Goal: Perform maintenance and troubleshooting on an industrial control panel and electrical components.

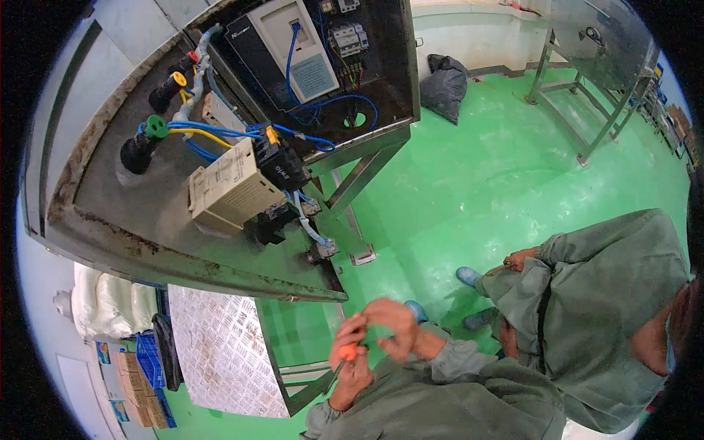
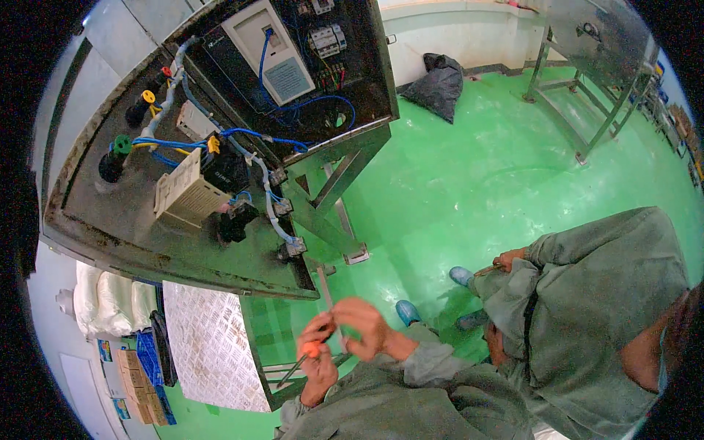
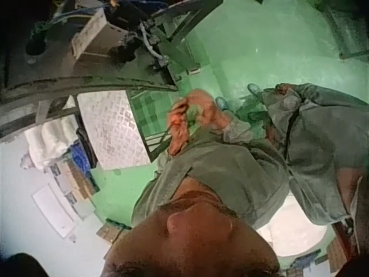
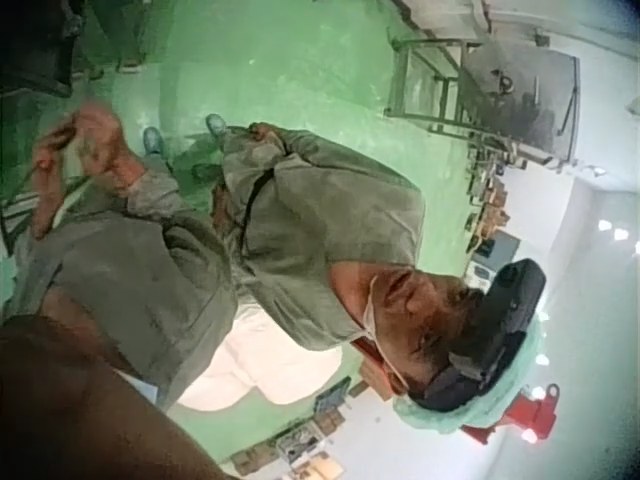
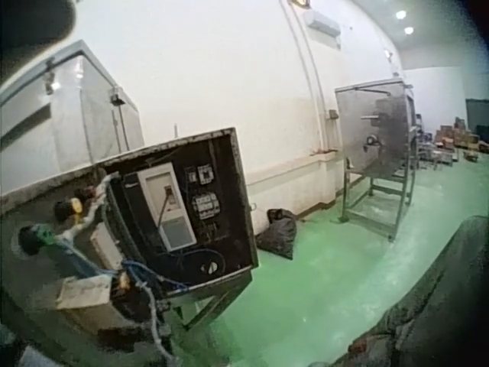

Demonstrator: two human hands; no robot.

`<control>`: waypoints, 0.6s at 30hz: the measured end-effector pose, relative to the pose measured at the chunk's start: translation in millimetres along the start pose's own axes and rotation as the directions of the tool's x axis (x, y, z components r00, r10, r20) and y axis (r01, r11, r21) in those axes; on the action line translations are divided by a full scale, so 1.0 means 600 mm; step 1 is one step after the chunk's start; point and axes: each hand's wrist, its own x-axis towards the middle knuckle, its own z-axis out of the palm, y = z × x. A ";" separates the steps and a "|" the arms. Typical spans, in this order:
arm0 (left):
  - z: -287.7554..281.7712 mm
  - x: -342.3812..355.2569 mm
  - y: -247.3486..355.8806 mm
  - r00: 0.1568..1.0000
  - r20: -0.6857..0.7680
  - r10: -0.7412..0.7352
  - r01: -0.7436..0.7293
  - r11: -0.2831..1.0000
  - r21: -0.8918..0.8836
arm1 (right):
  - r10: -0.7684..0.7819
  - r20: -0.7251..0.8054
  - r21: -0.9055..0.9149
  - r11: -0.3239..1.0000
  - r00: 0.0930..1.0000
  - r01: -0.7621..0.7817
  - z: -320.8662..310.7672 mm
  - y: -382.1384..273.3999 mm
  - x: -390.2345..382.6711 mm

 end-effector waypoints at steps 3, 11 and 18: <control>-0.004 0.013 0.007 0.979 -0.185 0.081 -0.082 0.997 0.004 | 0.189 -0.336 -0.351 0.884 0.923 -0.309 -0.041 0.070 0.023; -0.004 0.105 0.000 0.935 -0.353 0.010 0.121 0.931 0.346 | 0.087 -0.445 -0.126 0.979 0.891 -0.158 -0.040 0.018 0.118; 0.040 0.141 -0.037 0.952 -0.306 -0.006 0.101 0.951 0.294 | 0.000 -0.358 -0.326 0.937 0.934 -0.125 -0.032 -0.045 0.134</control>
